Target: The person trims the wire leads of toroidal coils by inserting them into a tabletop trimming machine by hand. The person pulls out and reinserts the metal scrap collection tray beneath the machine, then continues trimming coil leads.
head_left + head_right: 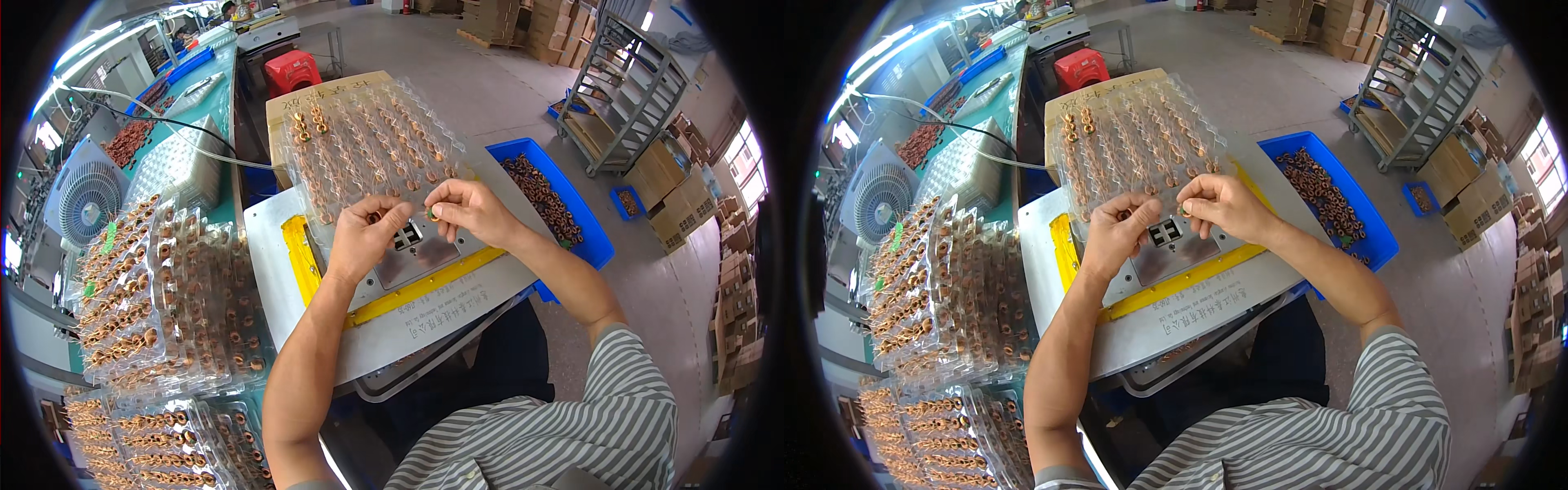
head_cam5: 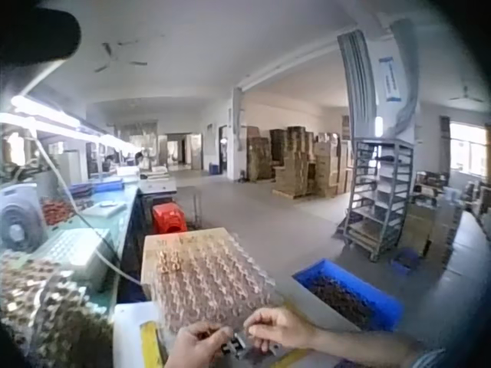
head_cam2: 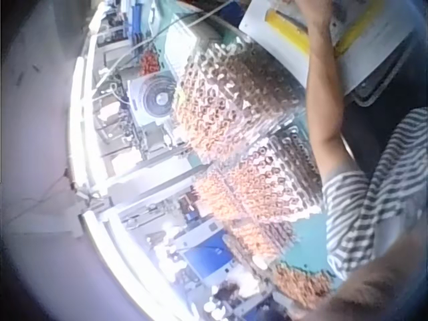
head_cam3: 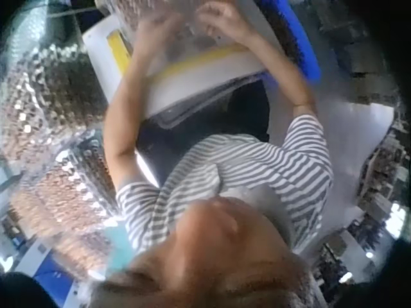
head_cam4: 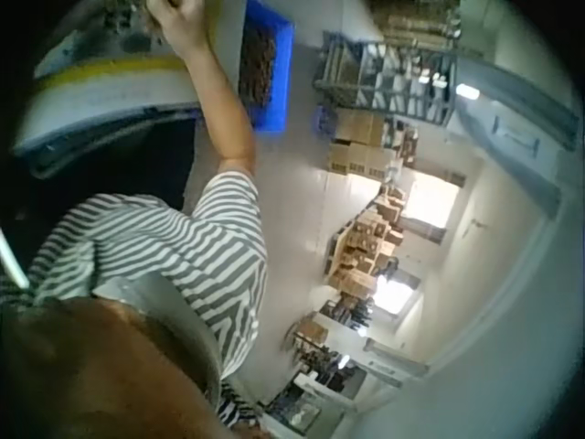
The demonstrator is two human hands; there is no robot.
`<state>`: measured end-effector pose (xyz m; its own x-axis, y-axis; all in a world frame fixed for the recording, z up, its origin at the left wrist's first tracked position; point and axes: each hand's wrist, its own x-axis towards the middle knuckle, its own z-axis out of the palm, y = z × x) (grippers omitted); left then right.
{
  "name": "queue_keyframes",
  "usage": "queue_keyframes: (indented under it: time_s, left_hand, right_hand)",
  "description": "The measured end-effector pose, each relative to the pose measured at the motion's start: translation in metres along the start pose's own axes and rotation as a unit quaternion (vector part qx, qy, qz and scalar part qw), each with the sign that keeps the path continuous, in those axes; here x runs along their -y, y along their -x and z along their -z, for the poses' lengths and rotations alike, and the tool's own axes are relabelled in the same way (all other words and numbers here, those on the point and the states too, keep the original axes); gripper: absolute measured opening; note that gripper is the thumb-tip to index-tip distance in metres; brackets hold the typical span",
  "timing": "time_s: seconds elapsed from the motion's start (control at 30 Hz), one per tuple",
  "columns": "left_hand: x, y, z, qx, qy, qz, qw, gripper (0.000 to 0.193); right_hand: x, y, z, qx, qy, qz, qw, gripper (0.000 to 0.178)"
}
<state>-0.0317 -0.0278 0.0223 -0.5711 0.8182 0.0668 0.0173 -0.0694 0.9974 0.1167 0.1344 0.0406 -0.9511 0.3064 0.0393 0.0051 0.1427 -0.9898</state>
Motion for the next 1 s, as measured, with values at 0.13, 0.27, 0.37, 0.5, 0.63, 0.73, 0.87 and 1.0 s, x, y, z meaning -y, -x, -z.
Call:
queue_keyframes:
  time_s: [0.13, 0.27, 0.37, 0.5, 0.63, 0.73, 0.87, 1.0]
  left_hand:
    - [0.003, -0.001, 0.000, 0.024, -0.075, -0.012, 0.997, 0.022]
    - [0.008, -0.001, 0.002, 0.014, -0.149, -0.078, 0.986, 0.023]
    - [0.005, 0.000, -0.003, -0.028, -0.191, -0.096, 0.977, 0.021]
    - [0.006, 0.000, -0.003, -0.074, -0.194, -0.123, 0.970, 0.020]
    - [0.001, -0.002, 0.010, -0.117, -0.097, -0.120, 0.981, 0.019]
    - [0.006, -0.004, 0.012, -0.124, -0.095, -0.124, 0.980, 0.020]
    - [0.011, -0.005, 0.008, -0.103, -0.121, -0.141, 0.977, 0.021]
    - [0.009, -0.004, 0.010, -0.097, -0.115, -0.134, 0.979, 0.022]
  right_hand:
    - [-0.007, 0.002, 0.000, 0.007, -0.017, 0.022, 1.000, 0.019]
    - [-0.011, 0.003, -0.001, -0.003, -0.034, 0.016, 0.999, 0.018]
    - [-0.012, 0.005, 0.000, -0.013, -0.058, 0.014, 0.998, 0.017]
    - [-0.005, -0.001, 0.003, -0.019, -0.007, 0.022, 1.000, 0.015]
    - [0.007, -0.006, 0.000, -0.027, 0.334, 0.155, 0.929, 0.013]
    - [0.008, -0.020, -0.004, 0.044, 0.442, 0.215, 0.870, 0.015]
    - [0.000, -0.034, -0.009, 0.081, 0.468, 0.260, 0.841, 0.012]
    - [0.000, -0.042, -0.015, 0.090, 0.509, 0.255, 0.817, 0.008]
